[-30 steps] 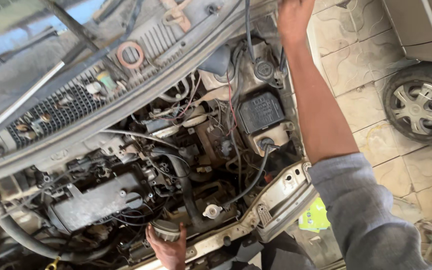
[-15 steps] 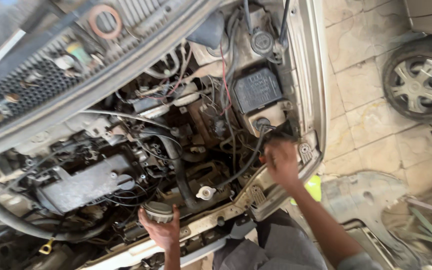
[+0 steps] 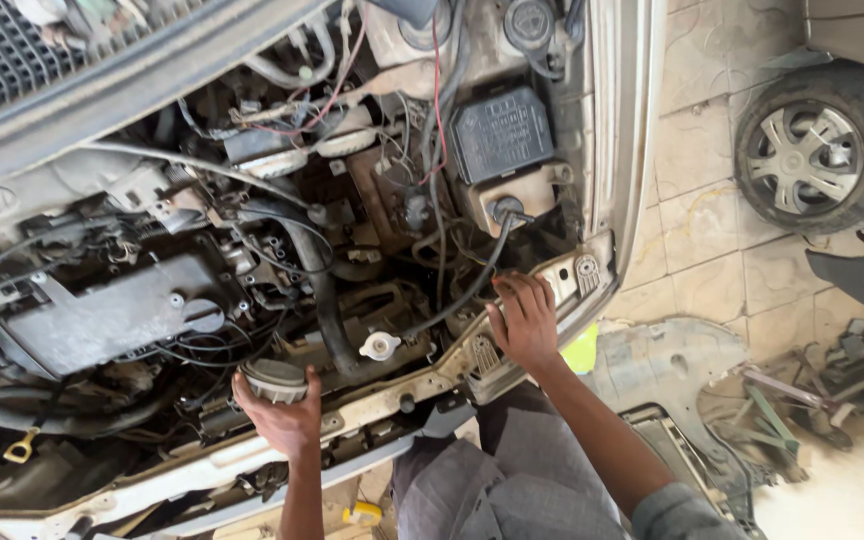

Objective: The person works on a car engine by hand and using a tool. The person handles engine components, clears debris from the bay, and uses a T-handle wrench to tighten or loosen bolts near the fluid reservoir and electrical components.

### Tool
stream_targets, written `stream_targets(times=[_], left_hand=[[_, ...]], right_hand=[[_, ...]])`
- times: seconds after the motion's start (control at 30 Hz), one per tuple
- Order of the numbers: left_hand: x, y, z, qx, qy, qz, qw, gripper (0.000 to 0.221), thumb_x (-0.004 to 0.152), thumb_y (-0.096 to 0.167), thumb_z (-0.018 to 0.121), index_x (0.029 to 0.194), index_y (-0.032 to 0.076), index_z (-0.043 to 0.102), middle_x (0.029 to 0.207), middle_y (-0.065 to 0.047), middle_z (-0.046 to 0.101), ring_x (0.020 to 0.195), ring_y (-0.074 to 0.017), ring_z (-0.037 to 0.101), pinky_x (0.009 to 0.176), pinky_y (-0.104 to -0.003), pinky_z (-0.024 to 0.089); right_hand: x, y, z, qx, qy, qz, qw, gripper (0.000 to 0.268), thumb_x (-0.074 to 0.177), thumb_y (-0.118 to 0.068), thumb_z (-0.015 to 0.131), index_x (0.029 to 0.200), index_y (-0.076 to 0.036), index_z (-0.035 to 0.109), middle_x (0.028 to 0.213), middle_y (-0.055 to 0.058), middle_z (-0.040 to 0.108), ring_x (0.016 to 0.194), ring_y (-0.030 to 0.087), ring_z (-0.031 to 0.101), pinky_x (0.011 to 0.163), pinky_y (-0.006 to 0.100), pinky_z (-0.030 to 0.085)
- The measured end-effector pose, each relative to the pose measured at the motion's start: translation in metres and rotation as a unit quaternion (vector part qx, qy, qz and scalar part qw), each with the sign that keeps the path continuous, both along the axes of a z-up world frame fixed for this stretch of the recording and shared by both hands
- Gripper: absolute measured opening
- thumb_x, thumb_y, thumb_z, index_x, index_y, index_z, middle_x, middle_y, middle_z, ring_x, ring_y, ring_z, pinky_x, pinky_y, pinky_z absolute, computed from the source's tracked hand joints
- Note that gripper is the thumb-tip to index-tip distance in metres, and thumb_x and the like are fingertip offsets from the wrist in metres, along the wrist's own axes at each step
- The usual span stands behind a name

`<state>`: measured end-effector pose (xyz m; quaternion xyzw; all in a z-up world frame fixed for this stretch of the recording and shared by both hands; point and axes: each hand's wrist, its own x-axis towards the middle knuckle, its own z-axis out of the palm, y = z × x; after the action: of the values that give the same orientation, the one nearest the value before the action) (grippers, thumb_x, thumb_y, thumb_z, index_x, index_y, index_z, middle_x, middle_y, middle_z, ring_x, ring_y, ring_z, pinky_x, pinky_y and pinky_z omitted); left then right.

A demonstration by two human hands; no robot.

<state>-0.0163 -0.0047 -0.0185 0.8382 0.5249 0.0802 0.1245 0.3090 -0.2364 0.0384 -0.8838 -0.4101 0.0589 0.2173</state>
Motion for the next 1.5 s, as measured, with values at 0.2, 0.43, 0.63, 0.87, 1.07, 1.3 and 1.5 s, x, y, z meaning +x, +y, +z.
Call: stream_targets(times=[0.2,0.43,0.63,0.87,1.07,1.3,1.5], left_hand=[[0.005,0.000,0.008,-0.020,0.007,0.012,1.000,0.111,0.083,0.042,0.084,0.160,0.006,0.013,0.148,-0.029,0.045,0.130,-0.0497,0.056,0.107,-0.059,0.057],[0.007,0.002,0.009,-0.008,-0.015,0.002,1.000,0.108,0.085,0.041,0.084,0.159,0.006,0.013,0.150,-0.031,0.044,0.133,-0.0501,0.055,0.107,-0.055,0.056],[0.004,0.000,0.008,-0.008,-0.003,-0.003,1.000,0.109,0.087,0.040,0.086,0.161,0.007,0.013,0.151,-0.030,0.043,0.134,-0.0499,0.054,0.109,-0.055,0.056],[0.005,-0.001,0.012,-0.010,-0.014,-0.026,1.000,0.111,0.087,0.036,0.090,0.162,0.009,0.013,0.155,-0.027,0.041,0.136,-0.0490,0.054,0.111,-0.056,0.056],[0.010,0.000,0.020,-0.041,-0.043,-0.025,0.998,0.110,0.088,0.033,0.092,0.162,0.007,0.015,0.157,-0.029,0.039,0.139,-0.0489,0.051,0.116,-0.055,0.053],[0.016,-0.002,0.029,-0.040,-0.067,-0.029,0.997,0.110,0.086,0.028,0.094,0.162,0.005,0.018,0.158,-0.029,0.038,0.142,-0.0497,0.048,0.116,-0.055,0.049],[0.017,-0.003,0.033,-0.043,-0.078,-0.029,0.996,0.111,0.085,0.029,0.094,0.163,0.004,0.019,0.158,-0.029,0.037,0.142,-0.0494,0.047,0.114,-0.054,0.048]], right_hand=[[0.000,0.001,-0.002,-0.017,-0.005,0.016,1.000,0.034,0.093,-0.024,0.071,0.117,-0.001,0.064,0.126,0.014,0.060,0.126,0.033,0.056,0.114,0.055,0.037],[0.001,0.004,-0.003,-0.029,-0.014,0.026,0.999,0.038,0.094,-0.030,0.071,0.117,0.000,0.065,0.123,0.017,0.061,0.125,0.035,0.056,0.113,0.055,0.036],[0.002,0.002,0.000,-0.028,0.011,0.033,0.999,0.045,0.093,-0.037,0.069,0.119,-0.001,0.061,0.121,0.017,0.063,0.123,0.037,0.057,0.114,0.058,0.034],[0.000,-0.002,-0.012,-0.067,-0.003,0.045,0.997,0.046,0.098,-0.043,0.066,0.117,-0.001,0.065,0.119,0.016,0.064,0.122,0.035,0.058,0.117,0.058,0.033],[-0.003,-0.003,-0.012,-0.049,-0.012,0.035,0.998,0.044,0.100,-0.043,0.066,0.114,-0.001,0.067,0.116,0.016,0.065,0.119,0.034,0.060,0.118,0.057,0.031],[-0.003,-0.005,-0.012,-0.052,-0.026,0.038,0.998,0.044,0.098,-0.042,0.067,0.112,0.000,0.068,0.114,0.017,0.066,0.117,0.034,0.060,0.119,0.056,0.031],[-0.005,-0.005,-0.018,-0.068,-0.055,0.045,0.995,0.044,0.100,-0.043,0.068,0.106,0.000,0.070,0.110,0.018,0.066,0.114,0.034,0.060,0.119,0.055,0.031]])
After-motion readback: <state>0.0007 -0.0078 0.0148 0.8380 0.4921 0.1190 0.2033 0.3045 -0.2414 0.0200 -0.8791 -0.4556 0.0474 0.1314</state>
